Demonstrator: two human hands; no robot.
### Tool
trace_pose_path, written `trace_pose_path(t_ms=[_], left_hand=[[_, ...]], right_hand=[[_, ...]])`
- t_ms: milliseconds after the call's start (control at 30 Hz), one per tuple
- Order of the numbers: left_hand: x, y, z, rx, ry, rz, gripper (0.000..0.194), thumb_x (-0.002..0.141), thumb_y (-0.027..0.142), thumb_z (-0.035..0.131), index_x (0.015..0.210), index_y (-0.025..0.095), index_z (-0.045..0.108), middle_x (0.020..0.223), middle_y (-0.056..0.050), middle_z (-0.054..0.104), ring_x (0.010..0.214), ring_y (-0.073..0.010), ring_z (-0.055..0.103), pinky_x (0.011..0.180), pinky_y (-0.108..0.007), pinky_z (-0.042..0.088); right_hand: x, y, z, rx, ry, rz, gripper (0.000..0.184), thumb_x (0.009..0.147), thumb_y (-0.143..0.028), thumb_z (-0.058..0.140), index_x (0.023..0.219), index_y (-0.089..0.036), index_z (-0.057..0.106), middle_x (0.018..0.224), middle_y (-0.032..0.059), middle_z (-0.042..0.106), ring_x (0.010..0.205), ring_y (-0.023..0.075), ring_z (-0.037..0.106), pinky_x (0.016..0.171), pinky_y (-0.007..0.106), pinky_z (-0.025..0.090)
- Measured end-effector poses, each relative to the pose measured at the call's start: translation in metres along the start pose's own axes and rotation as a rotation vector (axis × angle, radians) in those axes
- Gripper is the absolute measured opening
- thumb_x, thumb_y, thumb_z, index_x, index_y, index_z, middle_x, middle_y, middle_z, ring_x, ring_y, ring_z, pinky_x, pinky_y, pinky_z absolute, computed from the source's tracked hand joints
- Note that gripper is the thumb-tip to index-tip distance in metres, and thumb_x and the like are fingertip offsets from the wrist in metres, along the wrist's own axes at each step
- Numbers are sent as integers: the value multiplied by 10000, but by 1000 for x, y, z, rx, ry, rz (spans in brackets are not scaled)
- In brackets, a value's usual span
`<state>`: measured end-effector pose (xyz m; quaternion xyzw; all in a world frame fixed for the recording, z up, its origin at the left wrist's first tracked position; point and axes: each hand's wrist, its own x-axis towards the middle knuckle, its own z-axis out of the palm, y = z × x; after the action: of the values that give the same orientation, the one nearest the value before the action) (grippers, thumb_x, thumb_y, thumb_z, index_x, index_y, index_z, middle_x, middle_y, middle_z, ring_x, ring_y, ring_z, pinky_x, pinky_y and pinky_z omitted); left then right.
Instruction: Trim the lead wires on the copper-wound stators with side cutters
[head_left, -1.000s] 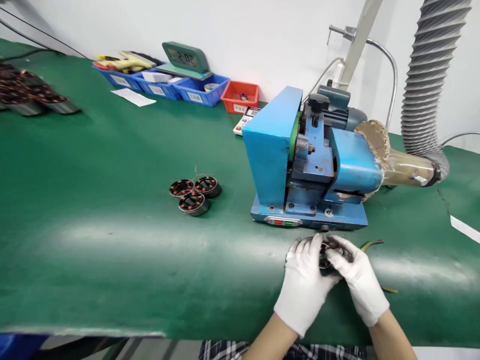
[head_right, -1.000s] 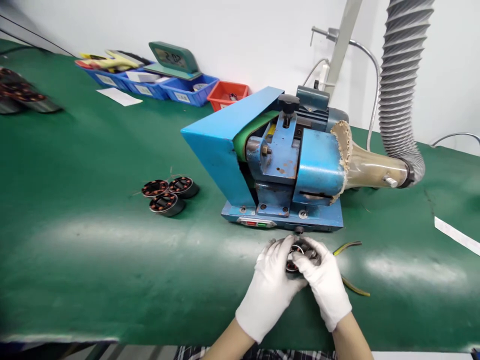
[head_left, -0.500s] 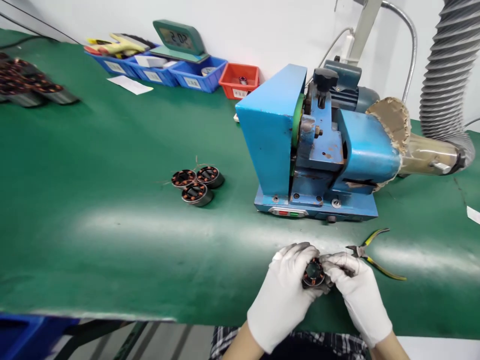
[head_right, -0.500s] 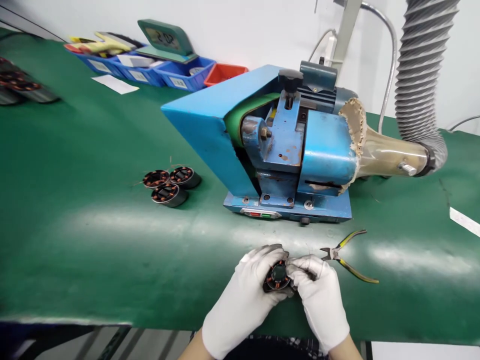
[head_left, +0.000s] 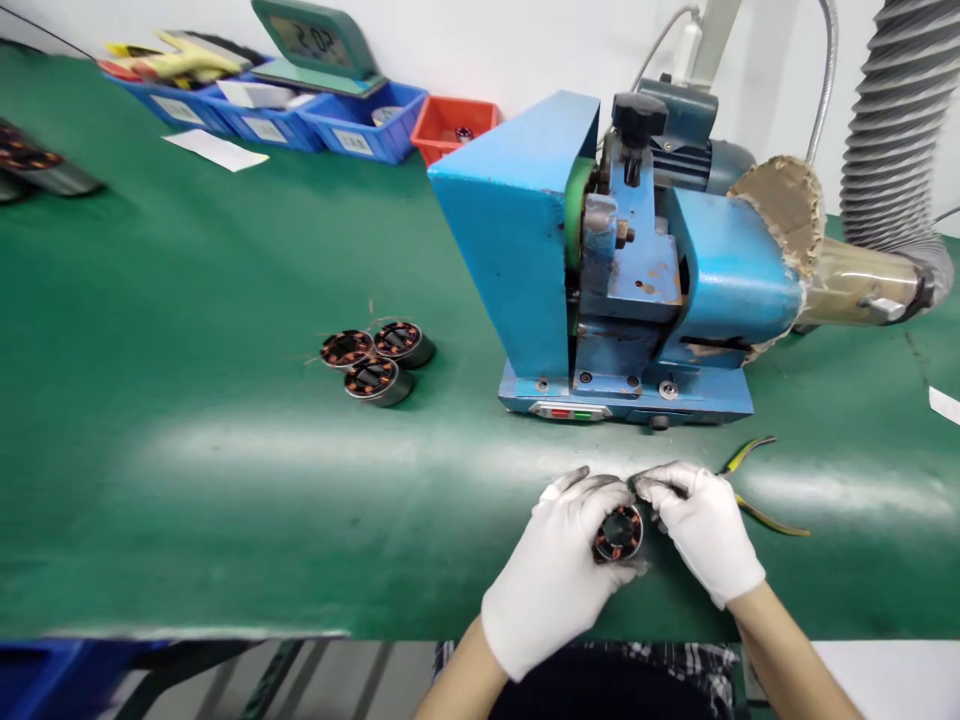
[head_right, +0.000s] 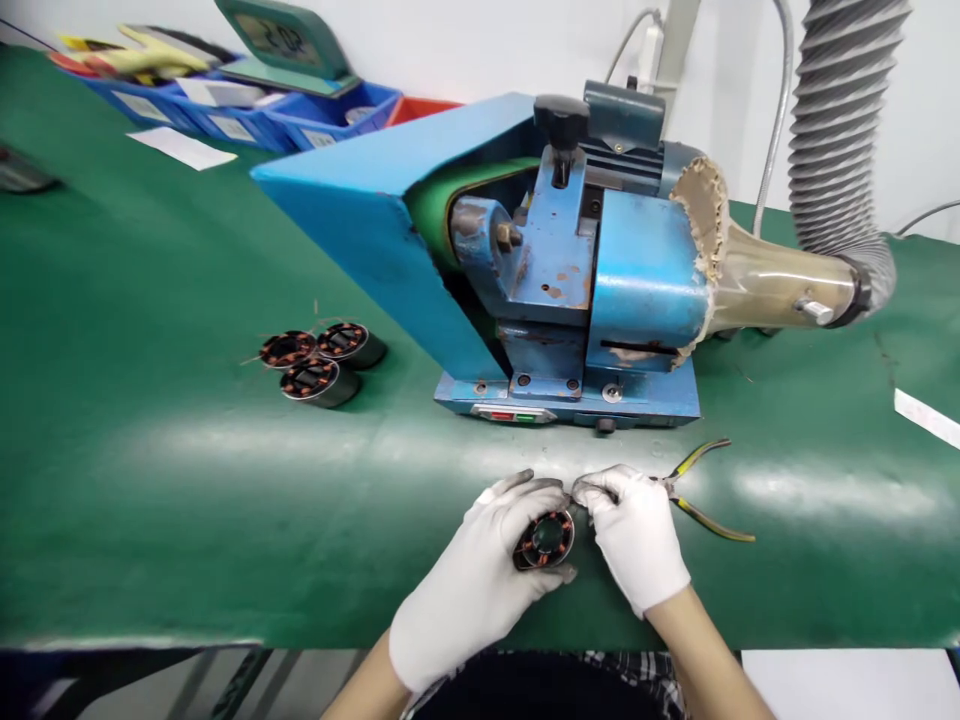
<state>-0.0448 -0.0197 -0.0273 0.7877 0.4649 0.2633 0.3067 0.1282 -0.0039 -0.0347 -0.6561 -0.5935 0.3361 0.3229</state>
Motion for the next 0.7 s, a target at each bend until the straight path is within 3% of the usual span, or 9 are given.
trace_pose_path(t_ms=[133,200,300,367,433,500,600,700], left_hand=[[-8,-8,-10,51,-28,-6,567,540,222,849,1011,212,532,1063,-64,666,1055,-279,589,1004,-501,396],[-14,-8,-16,90,-51,-7,584,550,220,841,1039,212,522,1066,-66,663,1072,-286,581,1004,-515,397],[-21,5,-21,177,11,32,733,608,268,805,1223,182,416,1224,-147,583,1200,-332,487,1020,-556,372],[-22,17,-21,196,60,56,922,628,382,780,1349,144,257,1343,-218,467,1271,-364,404,1025,-570,363],[-21,24,-18,189,35,28,1041,620,430,770,1397,136,142,1369,-244,423,1273,-382,392,1000,-570,390],[-20,25,-12,181,-29,-25,1026,652,333,751,1415,165,86,1346,-230,451,1227,-377,446,952,-555,435],[-21,15,-5,170,-79,-39,890,749,119,593,1430,207,26,1342,-203,465,1172,-330,509,910,-506,474],[-22,7,-3,178,-93,-24,822,780,52,496,1431,199,18,1337,-202,462,1150,-314,519,910,-487,473]], right_hand=[[-4,8,-23,-61,187,-10,184,812,-290,556,778,-180,700,733,63,698,628,200,638,612,324,531],[-17,5,-34,-81,230,-157,138,824,-244,564,883,-195,678,838,61,703,709,192,656,671,316,542],[-39,-7,-35,-214,49,-625,326,833,-73,486,1106,-210,597,1024,75,697,898,178,667,751,279,546],[-46,-14,-27,-414,-77,-803,444,814,4,386,1195,-169,536,1114,121,671,891,186,674,692,280,556],[-45,-16,-17,-627,-126,-798,459,799,9,359,1211,-112,521,1136,170,653,791,207,680,608,308,549],[-39,-16,-9,-761,-162,-758,428,800,-15,390,1199,-80,528,1067,182,668,704,216,661,570,332,529],[-26,-16,-6,-821,-255,-818,403,778,-19,429,1150,-97,565,873,125,674,638,209,610,547,331,483],[-20,-22,-11,-792,-272,-957,337,811,-28,386,1038,-121,617,739,87,629,572,194,535,504,324,412]])
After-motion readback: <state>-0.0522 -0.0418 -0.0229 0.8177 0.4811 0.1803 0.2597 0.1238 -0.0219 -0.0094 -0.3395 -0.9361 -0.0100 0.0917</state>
